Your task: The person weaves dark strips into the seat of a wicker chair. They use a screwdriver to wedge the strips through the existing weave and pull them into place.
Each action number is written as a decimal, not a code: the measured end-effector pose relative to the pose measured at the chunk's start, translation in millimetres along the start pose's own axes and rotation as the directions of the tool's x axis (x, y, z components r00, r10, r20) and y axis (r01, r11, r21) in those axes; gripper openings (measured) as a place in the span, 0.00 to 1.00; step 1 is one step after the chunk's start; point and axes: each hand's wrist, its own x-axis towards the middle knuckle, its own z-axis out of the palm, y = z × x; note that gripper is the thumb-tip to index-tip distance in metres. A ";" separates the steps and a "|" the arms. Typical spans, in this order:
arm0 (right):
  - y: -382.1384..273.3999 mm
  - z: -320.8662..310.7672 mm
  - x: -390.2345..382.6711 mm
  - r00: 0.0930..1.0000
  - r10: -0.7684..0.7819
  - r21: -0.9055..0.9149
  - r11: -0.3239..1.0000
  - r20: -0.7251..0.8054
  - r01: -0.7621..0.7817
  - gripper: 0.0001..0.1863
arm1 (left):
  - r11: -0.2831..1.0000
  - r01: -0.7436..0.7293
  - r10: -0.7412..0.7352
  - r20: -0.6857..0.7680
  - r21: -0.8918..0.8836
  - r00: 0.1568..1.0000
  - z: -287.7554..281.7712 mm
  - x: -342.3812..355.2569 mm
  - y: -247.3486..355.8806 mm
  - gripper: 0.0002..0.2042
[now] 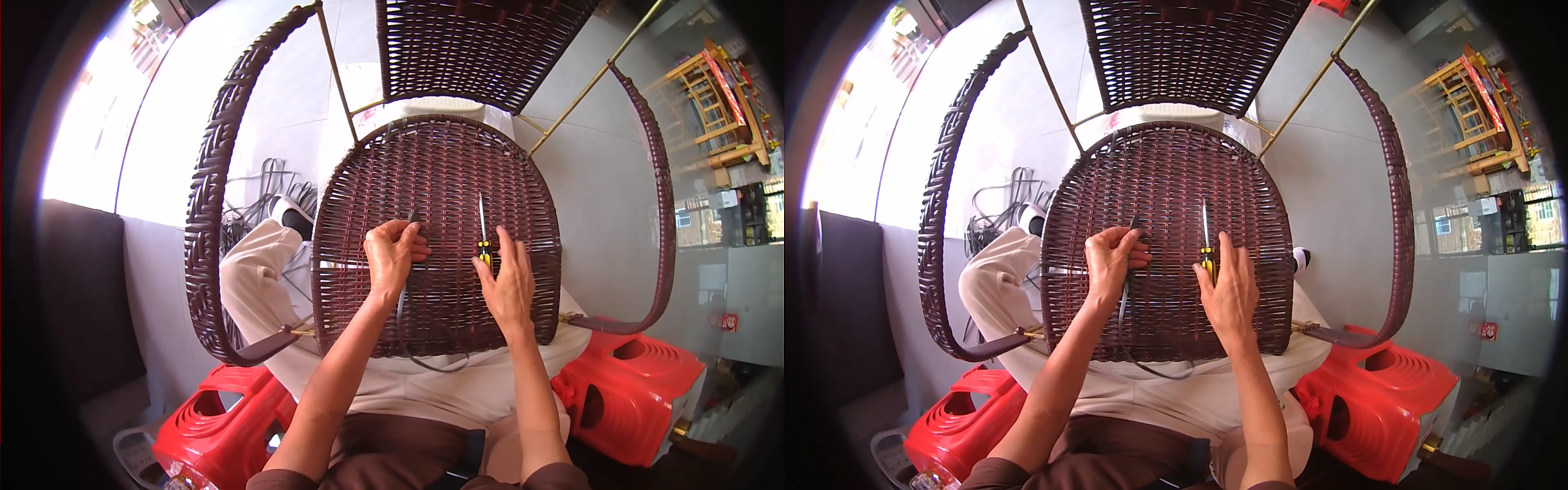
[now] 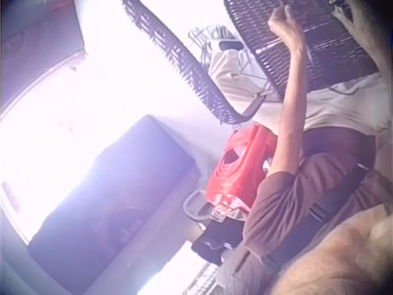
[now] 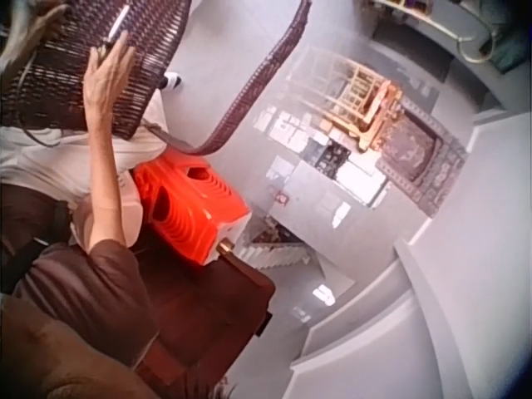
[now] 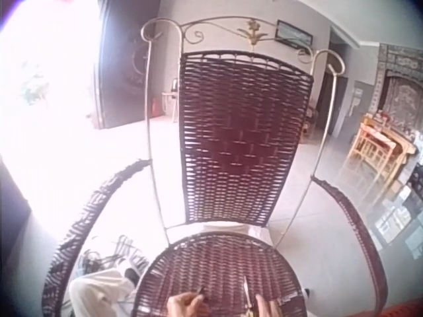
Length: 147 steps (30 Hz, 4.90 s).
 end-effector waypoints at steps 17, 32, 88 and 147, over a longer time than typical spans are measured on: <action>-36.3 31.4 -0.6 0.997 -0.048 0.377 0.926 0.064 0.020 0.16 | 0.981 0.174 -0.168 0.083 -0.080 0.982 -7.0 2.0 13.8 0.12; -48.9 28.4 6.7 0.990 -0.095 0.101 0.991 0.103 0.084 0.16 | 0.989 0.125 -0.130 0.067 0.082 0.989 -4.5 6.3 13.8 0.15; -34.3 51.4 -12.2 0.987 -0.110 0.175 0.976 -0.116 0.130 0.16 | 0.993 0.079 -0.082 0.039 0.087 0.996 6.0 9.2 10.6 0.15; -20.9 68.8 -2.8 0.937 -0.247 0.156 0.944 -0.249 0.290 0.16 | 0.985 0.159 -0.151 0.105 -0.072 0.983 -1.8 7.3 17.5 0.13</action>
